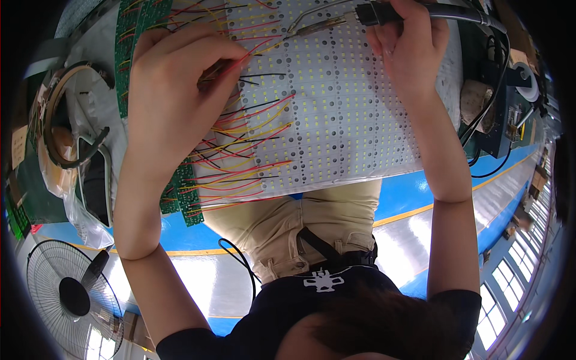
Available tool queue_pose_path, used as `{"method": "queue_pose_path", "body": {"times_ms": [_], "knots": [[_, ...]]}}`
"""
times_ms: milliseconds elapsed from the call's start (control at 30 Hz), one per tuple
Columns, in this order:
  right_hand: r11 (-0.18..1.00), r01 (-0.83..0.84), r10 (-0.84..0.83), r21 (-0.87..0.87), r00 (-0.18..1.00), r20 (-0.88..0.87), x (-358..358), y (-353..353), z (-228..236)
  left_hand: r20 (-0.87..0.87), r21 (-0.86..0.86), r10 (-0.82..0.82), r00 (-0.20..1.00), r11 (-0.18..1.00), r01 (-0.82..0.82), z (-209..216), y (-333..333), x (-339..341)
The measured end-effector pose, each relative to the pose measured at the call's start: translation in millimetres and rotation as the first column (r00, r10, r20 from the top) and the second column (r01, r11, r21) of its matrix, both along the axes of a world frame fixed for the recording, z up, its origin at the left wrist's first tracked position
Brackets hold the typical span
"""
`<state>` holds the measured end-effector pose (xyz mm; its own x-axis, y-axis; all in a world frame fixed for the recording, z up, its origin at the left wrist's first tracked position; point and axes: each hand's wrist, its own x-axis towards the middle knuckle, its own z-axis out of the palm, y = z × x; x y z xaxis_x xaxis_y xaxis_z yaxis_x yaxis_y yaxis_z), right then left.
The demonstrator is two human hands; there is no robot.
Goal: The person solders thin wires from a control board onto an LED panel array using a soldering iron.
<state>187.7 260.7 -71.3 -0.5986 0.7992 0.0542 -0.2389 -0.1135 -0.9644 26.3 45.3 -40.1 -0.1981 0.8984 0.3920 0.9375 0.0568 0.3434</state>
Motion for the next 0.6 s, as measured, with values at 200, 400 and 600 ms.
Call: {"method": "queue_pose_path", "body": {"times_ms": [200,400,600], "knots": [[1.000,-0.003,0.004,0.024,0.999,-0.049,1,1,-5,0.001,-0.064,0.019,1.000,0.998,-0.019,2,-1,1],[0.998,0.021,-0.019,0.059,1.000,-0.023,1,-1,-2,-0.026,-0.040,0.009,1.000,0.999,-0.010,2,-1,1],[0.999,0.035,-0.037,0.036,0.998,0.053,2,-4,6,-0.007,-0.064,0.014,1.000,0.998,-0.015,1,-1,0]]}}
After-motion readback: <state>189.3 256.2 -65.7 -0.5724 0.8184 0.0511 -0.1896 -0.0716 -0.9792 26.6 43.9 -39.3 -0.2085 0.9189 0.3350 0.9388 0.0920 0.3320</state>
